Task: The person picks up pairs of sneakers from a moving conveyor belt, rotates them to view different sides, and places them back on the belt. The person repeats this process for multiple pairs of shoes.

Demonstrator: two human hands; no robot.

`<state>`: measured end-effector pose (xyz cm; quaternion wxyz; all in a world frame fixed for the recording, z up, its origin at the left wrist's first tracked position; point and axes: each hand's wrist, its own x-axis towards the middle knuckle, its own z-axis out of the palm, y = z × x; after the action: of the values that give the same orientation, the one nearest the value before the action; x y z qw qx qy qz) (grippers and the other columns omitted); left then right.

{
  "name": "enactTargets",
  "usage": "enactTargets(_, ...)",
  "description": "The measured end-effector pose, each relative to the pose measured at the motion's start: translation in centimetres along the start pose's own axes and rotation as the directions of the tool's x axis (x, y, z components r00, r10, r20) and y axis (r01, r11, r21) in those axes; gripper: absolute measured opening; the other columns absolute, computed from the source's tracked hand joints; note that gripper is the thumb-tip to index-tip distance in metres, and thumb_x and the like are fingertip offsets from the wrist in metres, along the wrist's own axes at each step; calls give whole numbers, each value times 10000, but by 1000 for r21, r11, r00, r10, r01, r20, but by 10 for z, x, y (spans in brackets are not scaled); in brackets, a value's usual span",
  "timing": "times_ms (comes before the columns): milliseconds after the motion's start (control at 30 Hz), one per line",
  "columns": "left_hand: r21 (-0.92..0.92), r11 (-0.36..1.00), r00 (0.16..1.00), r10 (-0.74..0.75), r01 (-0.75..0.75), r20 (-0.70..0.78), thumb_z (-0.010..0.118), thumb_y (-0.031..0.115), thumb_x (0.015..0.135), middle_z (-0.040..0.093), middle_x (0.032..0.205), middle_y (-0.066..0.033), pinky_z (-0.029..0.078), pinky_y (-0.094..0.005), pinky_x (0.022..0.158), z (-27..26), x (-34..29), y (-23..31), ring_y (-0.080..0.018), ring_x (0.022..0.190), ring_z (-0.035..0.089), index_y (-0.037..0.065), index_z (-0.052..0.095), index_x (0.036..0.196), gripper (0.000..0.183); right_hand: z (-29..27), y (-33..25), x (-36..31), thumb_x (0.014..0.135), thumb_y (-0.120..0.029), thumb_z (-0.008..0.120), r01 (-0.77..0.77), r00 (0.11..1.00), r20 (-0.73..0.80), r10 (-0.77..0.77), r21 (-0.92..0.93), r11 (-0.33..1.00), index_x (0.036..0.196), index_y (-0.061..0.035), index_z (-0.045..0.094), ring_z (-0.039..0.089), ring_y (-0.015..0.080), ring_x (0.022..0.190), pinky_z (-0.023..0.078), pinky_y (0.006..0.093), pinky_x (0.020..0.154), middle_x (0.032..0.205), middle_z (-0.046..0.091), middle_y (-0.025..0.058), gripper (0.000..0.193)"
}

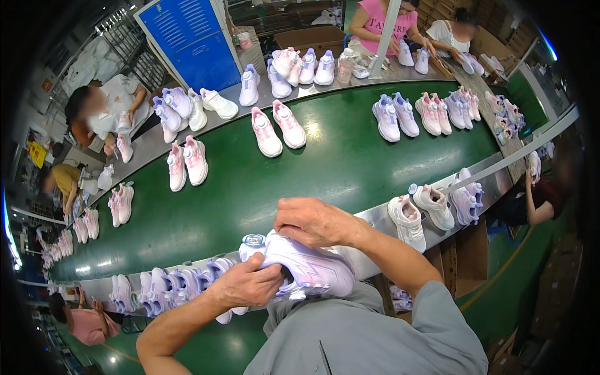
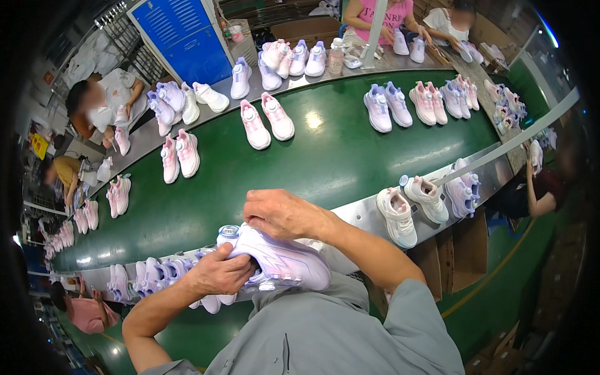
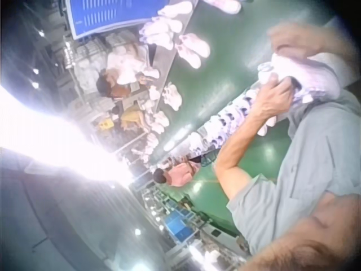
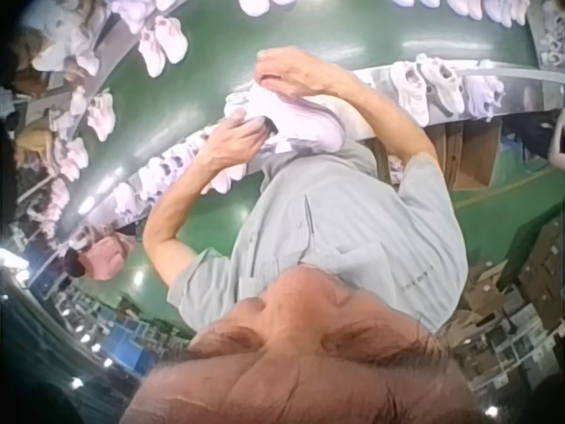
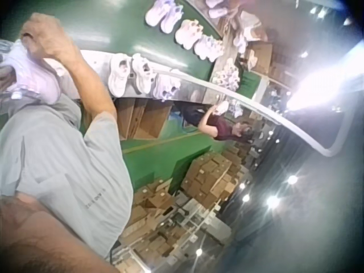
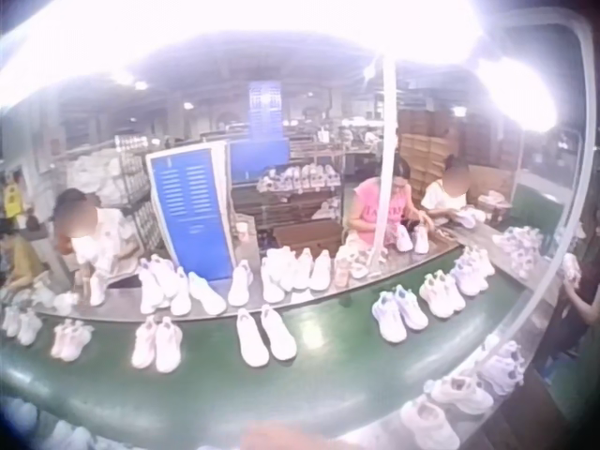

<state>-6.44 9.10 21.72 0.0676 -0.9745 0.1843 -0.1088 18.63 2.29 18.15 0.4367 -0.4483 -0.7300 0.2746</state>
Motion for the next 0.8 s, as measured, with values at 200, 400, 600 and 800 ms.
enactTargets(200, -9, 1000, 998, -27, 27, -53, 693, 142, 774, 605, 844, -12, 476, -395, 849, 13, 2, -24, -155, 902, 564, 102, 656, 752, 59, -9, 16, -24, 961, -65, 664, -44, 998, -40, 46, 53, 998, 980, -13, 655, 642, 357, 902, 525, 456, 809, 963, 641, 147, 56)
enactTargets(400, -26, 999, 999, -38, 39, 26, 682, 164, 843, 698, 994, -31, 492, -487, 942, 39, 21, -63, -141, 1056, 609, 26, 760, 1022, 239, -22, 39, -106, 961, -58, 676, -285, 954, -101, 283, -5, 959, 1000, -10, 684, 656, 322, 877, 535, 408, 776, 943, 655, 123, 62)
enactTargets(600, -139, 989, 998, 51, -44, 46, 651, 176, 859, 652, 944, -39, 475, -533, 1034, 120, 78, -136, -189, 1053, 609, 48, 714, 1011, 208, -9, 43, -189, 950, -89, 710, -574, 778, -244, 579, 95, 813, 967, -19, 710, 671, 278, 833, 533, 370, 726, 905, 675, 106, 73)
enactTargets(800, -74, 958, 953, 283, -276, 107, 630, 183, 858, 637, 987, -55, 464, -479, 1035, 225, 199, -241, -225, 1148, 601, 78, 684, 923, 135, 19, 35, -212, 949, -78, 747, -670, 565, -331, 756, 349, 655, 964, -19, 728, 672, 211, 750, 535, 338, 669, 867, 678, 90, 64)
